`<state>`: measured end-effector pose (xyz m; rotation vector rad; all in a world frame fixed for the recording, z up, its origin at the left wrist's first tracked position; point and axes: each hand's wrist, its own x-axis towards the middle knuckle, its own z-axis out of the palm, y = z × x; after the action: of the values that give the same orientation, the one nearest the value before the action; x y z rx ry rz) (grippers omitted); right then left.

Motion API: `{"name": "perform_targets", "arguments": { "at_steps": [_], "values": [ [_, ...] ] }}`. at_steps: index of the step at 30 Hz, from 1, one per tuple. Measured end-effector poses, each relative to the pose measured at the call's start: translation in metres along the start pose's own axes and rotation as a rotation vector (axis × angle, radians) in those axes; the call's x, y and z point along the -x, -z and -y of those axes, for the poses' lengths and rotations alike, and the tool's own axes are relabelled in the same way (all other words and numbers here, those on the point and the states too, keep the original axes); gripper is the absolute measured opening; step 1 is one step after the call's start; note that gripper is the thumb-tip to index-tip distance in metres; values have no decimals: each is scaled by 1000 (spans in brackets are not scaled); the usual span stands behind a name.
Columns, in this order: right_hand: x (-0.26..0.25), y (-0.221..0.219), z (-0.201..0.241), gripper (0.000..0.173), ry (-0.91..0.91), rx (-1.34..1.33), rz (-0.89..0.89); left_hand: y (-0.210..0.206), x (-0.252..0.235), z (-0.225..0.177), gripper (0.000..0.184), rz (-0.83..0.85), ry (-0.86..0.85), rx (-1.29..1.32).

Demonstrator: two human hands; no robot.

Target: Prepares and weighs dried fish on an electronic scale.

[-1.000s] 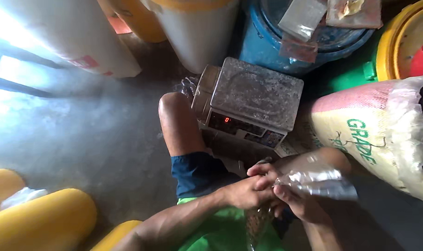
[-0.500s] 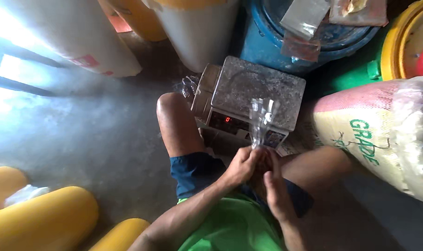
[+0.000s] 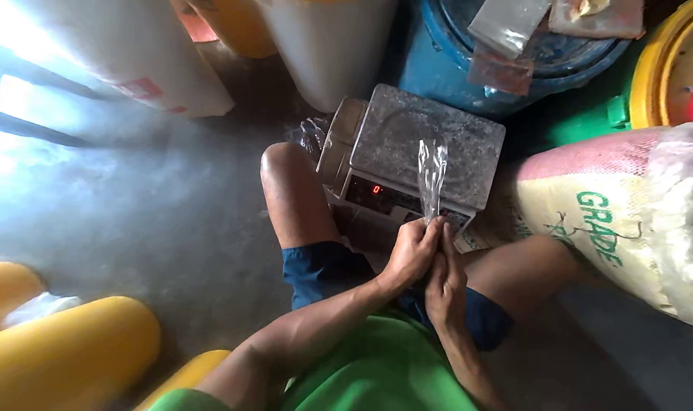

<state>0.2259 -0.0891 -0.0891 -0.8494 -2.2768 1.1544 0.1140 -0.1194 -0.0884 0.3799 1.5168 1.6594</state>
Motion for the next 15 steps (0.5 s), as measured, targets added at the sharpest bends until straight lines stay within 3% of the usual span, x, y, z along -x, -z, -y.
{"name": "perform_targets", "arguments": {
  "at_steps": [3,5,7,10,13,15],
  "values": [
    [2,11,-12,52,-33,44,156,3,-4,18,39,56,54,25],
    [-7,41,-15,56,32,173,286,5,-5,17,41,128,94,106],
    [-24,78,-6,43,207,250,232,6,0,4,44,265,161,211],
    [-53,124,36,35,532,298,381,9,19,-25,41,520,229,318],
    [-61,130,60,44,749,422,633,17,42,-49,27,762,185,364],
    [-64,131,61,51,840,425,691,18,51,-59,26,885,194,367]
  ]
}}
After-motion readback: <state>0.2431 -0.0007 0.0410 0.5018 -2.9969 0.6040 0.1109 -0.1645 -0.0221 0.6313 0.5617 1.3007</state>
